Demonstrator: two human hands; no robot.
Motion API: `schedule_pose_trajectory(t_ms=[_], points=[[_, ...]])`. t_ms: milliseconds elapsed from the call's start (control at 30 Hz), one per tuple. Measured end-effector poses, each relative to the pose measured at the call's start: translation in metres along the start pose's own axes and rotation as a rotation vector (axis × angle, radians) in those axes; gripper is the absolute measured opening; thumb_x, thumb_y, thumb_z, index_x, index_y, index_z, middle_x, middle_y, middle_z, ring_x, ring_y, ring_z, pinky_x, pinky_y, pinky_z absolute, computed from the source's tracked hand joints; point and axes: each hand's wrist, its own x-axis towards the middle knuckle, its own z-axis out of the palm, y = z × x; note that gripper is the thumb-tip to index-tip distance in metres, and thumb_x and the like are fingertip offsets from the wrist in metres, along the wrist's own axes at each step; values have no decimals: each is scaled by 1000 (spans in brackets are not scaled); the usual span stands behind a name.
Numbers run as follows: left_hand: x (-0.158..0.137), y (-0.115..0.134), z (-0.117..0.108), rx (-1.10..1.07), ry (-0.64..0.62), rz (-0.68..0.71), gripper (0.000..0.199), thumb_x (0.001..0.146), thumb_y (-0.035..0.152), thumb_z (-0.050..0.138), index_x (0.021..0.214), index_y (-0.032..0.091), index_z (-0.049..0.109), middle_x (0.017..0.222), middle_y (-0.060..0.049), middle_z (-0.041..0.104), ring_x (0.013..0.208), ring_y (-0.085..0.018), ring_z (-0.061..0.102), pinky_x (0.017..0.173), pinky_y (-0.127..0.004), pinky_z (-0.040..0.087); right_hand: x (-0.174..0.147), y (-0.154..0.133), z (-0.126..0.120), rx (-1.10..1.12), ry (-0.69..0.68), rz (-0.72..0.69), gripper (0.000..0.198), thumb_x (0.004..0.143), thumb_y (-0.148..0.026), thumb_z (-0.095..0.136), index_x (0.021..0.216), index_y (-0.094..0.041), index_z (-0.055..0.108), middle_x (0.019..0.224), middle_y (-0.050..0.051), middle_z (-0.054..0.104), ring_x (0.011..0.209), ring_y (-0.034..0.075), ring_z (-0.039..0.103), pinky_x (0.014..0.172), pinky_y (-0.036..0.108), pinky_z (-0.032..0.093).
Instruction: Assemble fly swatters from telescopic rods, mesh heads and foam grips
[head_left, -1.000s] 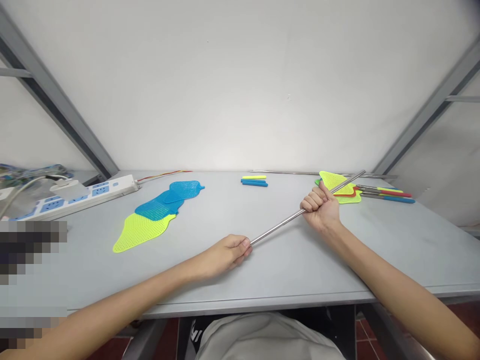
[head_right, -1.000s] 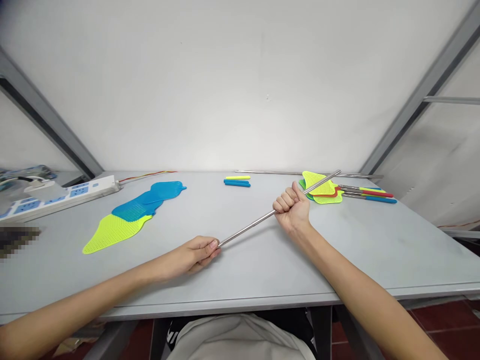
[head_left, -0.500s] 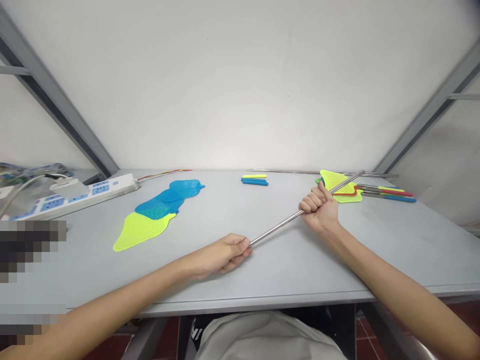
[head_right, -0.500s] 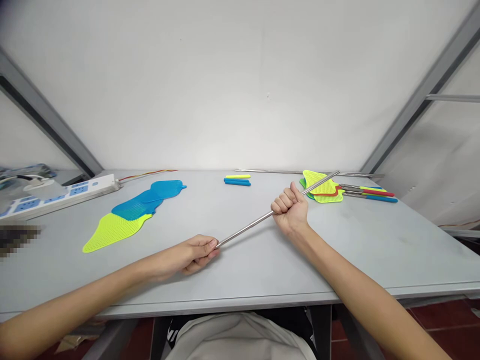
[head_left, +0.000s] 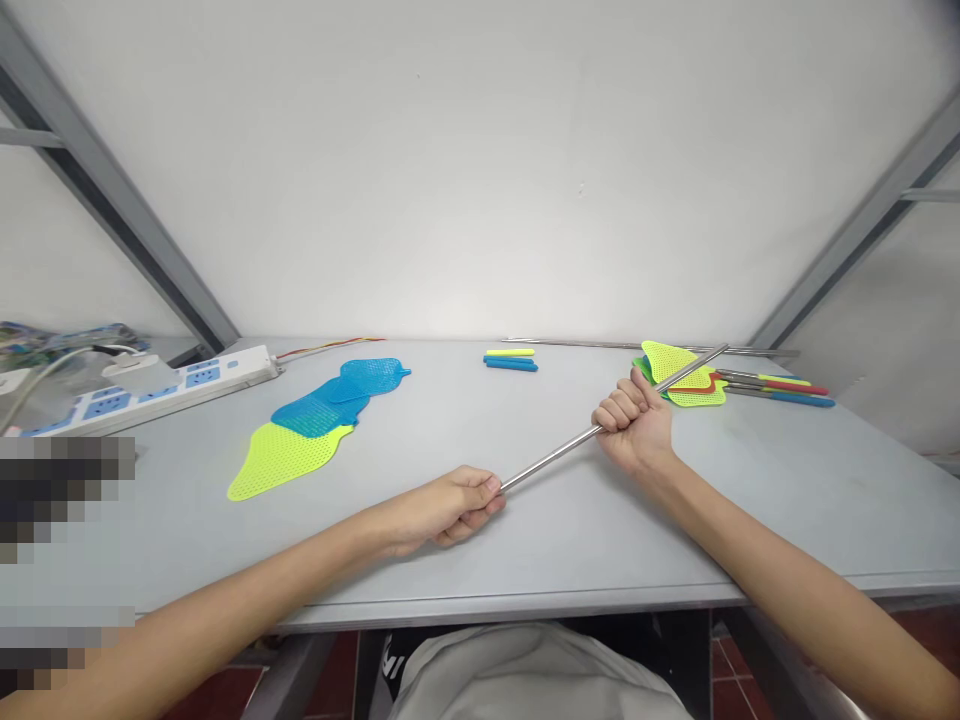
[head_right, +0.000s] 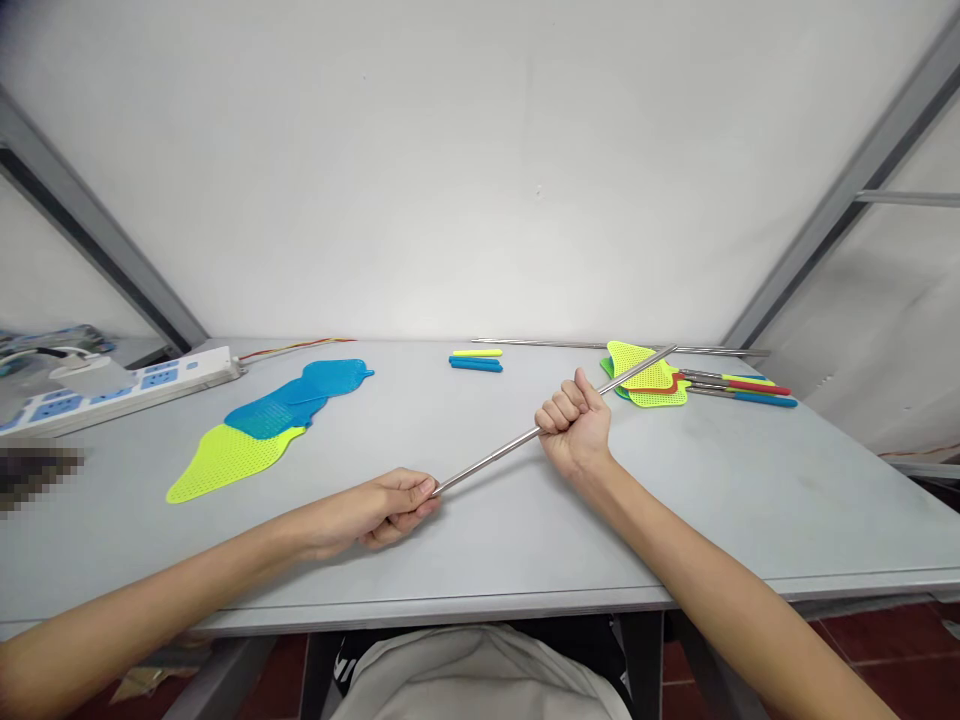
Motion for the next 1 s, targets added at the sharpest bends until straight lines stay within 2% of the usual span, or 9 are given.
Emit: schedule_pose_trajectory(t_ms=[333,600,1000], points=[[0,1,1,9,-3,-8,32,74,48,41,70,18,32,56,7,25,41,-3,15,37,-19,7,-1,1,2,-100,30,-26,44,79,-28,39,47,-17,11,38,-8,6,34,7,5,30,20,16],[0,2,0,14,-17,-7,33,74,49,40,70,17,34,55,7,25,41,-2,14,36,-19,6,-1,3,0,-40,11,-9,43,79,-27,39,47,-17,12,38,-8,6,33,7,5,30,21,16],[0,2,0,19,-23,-1,34,74,50,41,70,17,35,55,7,24,40,-3,14,36,-19,7,-4,7,3,-92,16,-25,44,79,-29,39,48,-17,11,37,-8,7,32,6,7,30,20,17]])
